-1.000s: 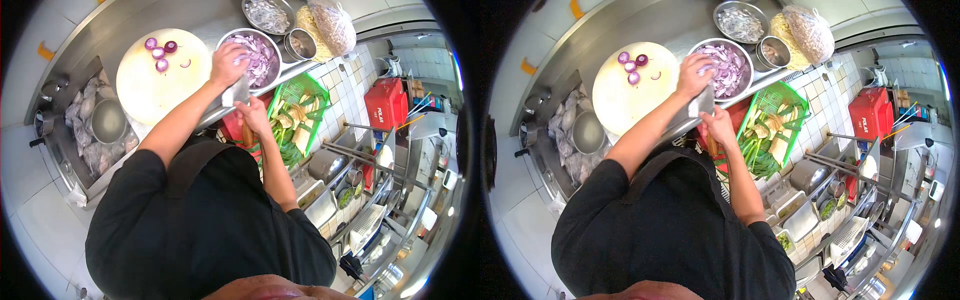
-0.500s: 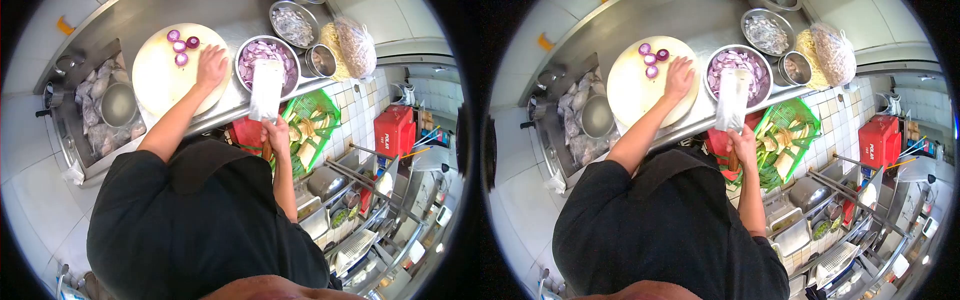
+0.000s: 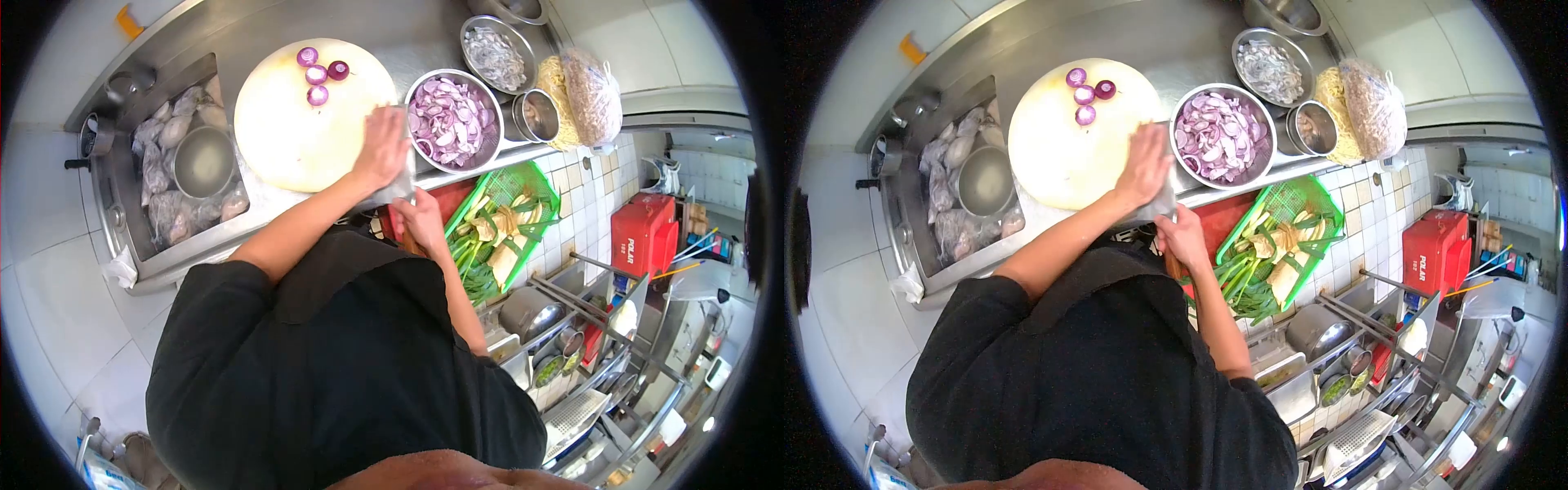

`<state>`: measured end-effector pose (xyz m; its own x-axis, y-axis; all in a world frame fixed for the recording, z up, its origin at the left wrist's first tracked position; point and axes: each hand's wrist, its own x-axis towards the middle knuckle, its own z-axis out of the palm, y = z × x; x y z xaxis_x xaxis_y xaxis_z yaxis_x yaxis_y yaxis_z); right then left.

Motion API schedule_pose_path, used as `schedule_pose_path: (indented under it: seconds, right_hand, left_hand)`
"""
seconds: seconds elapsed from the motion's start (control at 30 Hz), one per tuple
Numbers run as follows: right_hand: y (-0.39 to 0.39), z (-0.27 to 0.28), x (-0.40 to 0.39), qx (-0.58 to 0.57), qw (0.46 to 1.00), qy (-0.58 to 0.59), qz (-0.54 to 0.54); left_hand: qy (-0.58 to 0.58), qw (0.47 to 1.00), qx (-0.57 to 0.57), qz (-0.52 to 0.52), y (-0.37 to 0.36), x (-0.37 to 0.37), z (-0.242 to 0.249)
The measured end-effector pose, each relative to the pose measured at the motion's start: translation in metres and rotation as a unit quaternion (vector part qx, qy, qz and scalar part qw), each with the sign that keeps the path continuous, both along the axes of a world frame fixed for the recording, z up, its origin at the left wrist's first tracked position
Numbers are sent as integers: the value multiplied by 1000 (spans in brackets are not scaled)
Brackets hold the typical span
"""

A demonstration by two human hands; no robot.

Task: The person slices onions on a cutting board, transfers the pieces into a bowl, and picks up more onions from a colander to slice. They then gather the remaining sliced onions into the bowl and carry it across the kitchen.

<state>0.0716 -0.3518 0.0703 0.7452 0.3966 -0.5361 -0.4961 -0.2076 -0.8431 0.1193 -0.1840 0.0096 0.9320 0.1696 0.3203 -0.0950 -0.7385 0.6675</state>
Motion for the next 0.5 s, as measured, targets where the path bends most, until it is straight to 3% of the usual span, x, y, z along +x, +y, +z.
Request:
schedule_pose_path:
  seconds: [0.1,0.2,0.3,0.33,0.37,0.4,0.47,0.5]
  right_hand:
    - [-25,37,-15,-18,989,-31,-143]
    - [-58,35,-18,-30,969,-83,-229]
    - [-75,42,-15,-78,967,-86,-225]
    - [-76,44,-18,-76,972,-92,-202]
    - [-74,47,-21,-74,976,-96,-183]
    - [-72,48,-24,-71,978,-102,-166]
    - [-56,54,-29,-116,983,-91,-112]
    - [-42,62,-30,-144,983,-91,-76]
  left_hand:
    - [-66,982,-56,-169,-21,42,27]
    - [-19,994,16,-106,-32,79,10]
    - [-40,996,6,-77,13,72,19]
    - [-1,996,-18,-83,46,62,28]
    - [-76,997,-4,-9,73,49,15]
    - [-19,999,-9,36,106,35,8]
    - [25,982,123,142,143,4,17]
    - [2,985,110,130,156,-1,7]
